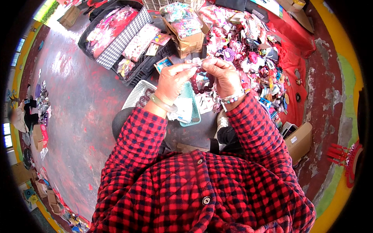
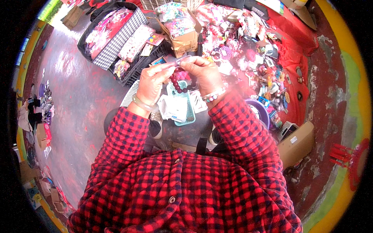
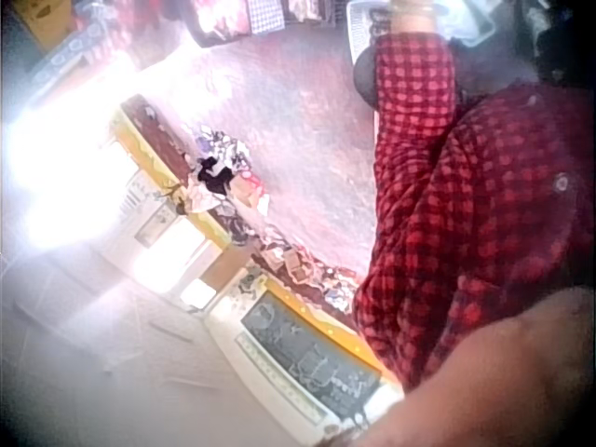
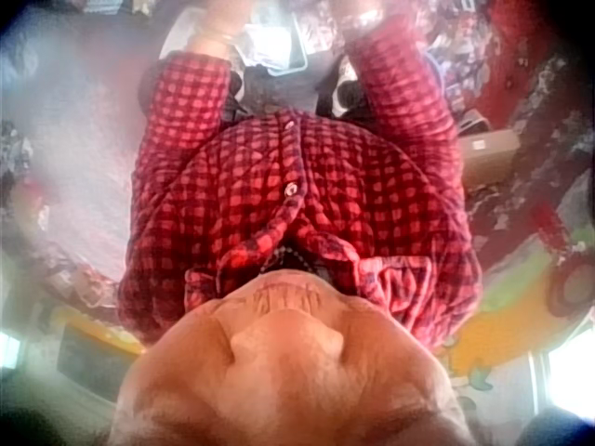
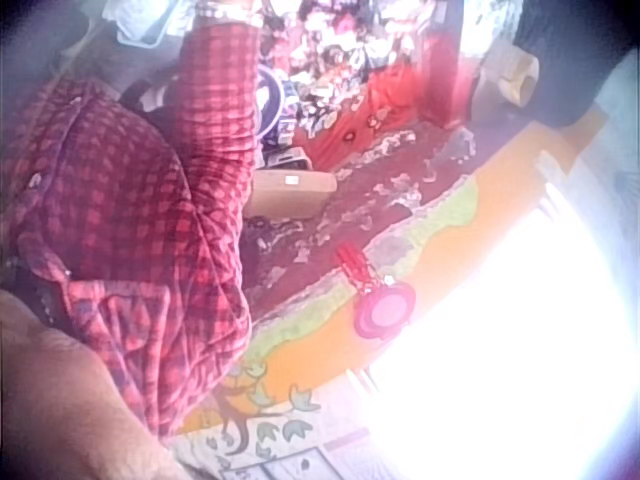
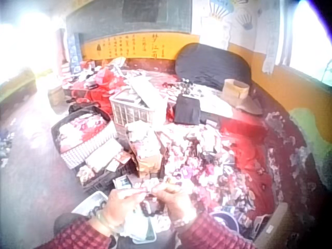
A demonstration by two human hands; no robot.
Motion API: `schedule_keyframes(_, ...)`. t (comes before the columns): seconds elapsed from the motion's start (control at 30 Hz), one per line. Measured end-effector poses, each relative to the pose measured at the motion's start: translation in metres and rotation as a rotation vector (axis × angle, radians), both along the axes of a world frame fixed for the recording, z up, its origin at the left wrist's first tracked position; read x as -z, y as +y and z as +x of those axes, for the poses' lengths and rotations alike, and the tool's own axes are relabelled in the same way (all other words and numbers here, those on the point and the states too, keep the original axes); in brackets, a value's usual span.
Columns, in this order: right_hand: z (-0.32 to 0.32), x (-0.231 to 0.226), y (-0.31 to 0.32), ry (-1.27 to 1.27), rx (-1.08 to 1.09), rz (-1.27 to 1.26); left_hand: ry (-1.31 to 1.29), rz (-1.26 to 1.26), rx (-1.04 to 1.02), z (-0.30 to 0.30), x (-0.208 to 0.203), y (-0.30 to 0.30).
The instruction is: The person sorts various hair accessories and beads from a pile on the floor, picks up a red bead bracelet, and places it into a small transparent plastic bag.
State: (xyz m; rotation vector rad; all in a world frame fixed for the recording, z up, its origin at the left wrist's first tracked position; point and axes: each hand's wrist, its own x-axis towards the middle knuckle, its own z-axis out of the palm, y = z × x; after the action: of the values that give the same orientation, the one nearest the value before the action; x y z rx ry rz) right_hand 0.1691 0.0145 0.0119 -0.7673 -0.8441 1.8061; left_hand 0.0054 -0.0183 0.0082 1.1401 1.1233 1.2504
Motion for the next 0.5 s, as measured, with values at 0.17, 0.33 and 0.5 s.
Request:
schedule_keyframes(0.17, 0.0015, -0.0033, 0.0014, -0.038, -0.065, 0.02, -0.037, -0.006, -0.02, -0.003, 0.0056, 0.0004)
schedule_keyframes(0.33, 0.0037, -0.0039, 0.0026, -0.086, -0.094, 0.04, 0.035, 0.039, -0.007, -0.0049, 0.0092, 0.0021)
schedule_keyframes(0.5, 0.0037, -0.0047, 0.0024, -0.19, -0.026, 0.161, 0.09, 0.051, 0.002, -0.0037, 0.0065, 0.0018)
